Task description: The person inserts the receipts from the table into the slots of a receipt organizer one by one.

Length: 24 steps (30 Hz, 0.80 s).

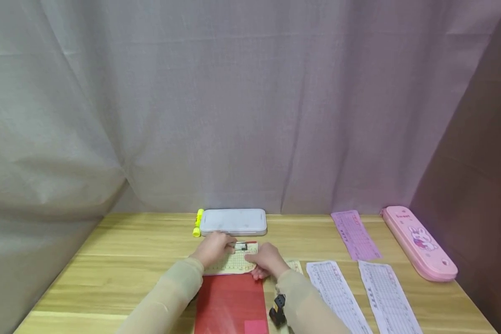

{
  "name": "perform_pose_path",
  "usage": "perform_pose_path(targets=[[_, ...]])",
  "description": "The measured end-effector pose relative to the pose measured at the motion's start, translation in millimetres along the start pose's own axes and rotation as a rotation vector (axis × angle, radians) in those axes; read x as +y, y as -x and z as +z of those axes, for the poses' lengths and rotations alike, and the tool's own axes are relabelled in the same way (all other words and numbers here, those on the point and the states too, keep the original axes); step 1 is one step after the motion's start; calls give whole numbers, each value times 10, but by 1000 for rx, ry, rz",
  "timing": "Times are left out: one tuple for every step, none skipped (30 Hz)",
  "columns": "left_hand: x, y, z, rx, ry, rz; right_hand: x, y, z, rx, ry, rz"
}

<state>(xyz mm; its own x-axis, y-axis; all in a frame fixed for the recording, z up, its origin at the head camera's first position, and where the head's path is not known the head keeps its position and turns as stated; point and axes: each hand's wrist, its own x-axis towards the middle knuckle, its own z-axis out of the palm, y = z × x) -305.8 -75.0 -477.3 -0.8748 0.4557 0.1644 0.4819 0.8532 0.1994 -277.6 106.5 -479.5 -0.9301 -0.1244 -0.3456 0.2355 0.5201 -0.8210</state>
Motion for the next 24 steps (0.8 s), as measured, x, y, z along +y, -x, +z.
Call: perform_pose_path(targets=[[-1,5,-1,2,8,4,2,10,-3,-6,-6,-6],[-3,8,-2,4,13,11,2,23,-8,-11,-15,-12],[-7,11,-2,8,18,17,2,35,-13,-13,-23,-19],[-11,13,-4,14,28,24,1,44,-18,-15,-31,-26],[-19,13,0,19,37,32,0,53,-25,-16,-36,-33],[-27,12,3,22,43,39,-1,66,-35,-14,-33,-44],[-36,10,5,23,51,45,-3,80,-46,-8,-26,-56],[-47,7,10,24,61,47,-5,88,-57,-1,-16,-67],[-57,5,10,22,71,48,-7,91,-69,7,-8,-78],[-61,2,6,20,81,46,-13,104,-88,12,4,-87],[-65,-1,1,15,89,45,-21,117,-109,18,22,-96],[-67,-3,-4,11,91,42,-28,131,-131,24,41,-103],[-69,-6,-10,8,98,40,-33,139,-153,27,54,-106],[-71,-7,-15,6,101,37,-37,148,-174,28,66,-110],[-72,-9,-18,3,101,32,-40,157,-196,27,76,-111],[-73,-10,-20,1,100,30,-43,168,-218,28,87,-109],[-74,-10,-21,1,99,30,-45,175,-238,33,90,-104],[-73,-10,-21,2,99,29,-45,184,-257,40,89,-99],[-71,-9,-23,2,102,27,-39,189,-274,53,87,-100],[-69,-8,-23,4,101,30,-33,193,-292,69,90,-106],[-68,-7,-20,5,101,32,-24,196,-312,90,100,-117],[-68,-4,-20,6,102,34,-13,201,-333,113,115,-129],[-67,-1,-17,5,104,33,-1,205,-355,137,132,-145],[-69,2,-15,4,106,33,13,208,-380,160,154,-166]])
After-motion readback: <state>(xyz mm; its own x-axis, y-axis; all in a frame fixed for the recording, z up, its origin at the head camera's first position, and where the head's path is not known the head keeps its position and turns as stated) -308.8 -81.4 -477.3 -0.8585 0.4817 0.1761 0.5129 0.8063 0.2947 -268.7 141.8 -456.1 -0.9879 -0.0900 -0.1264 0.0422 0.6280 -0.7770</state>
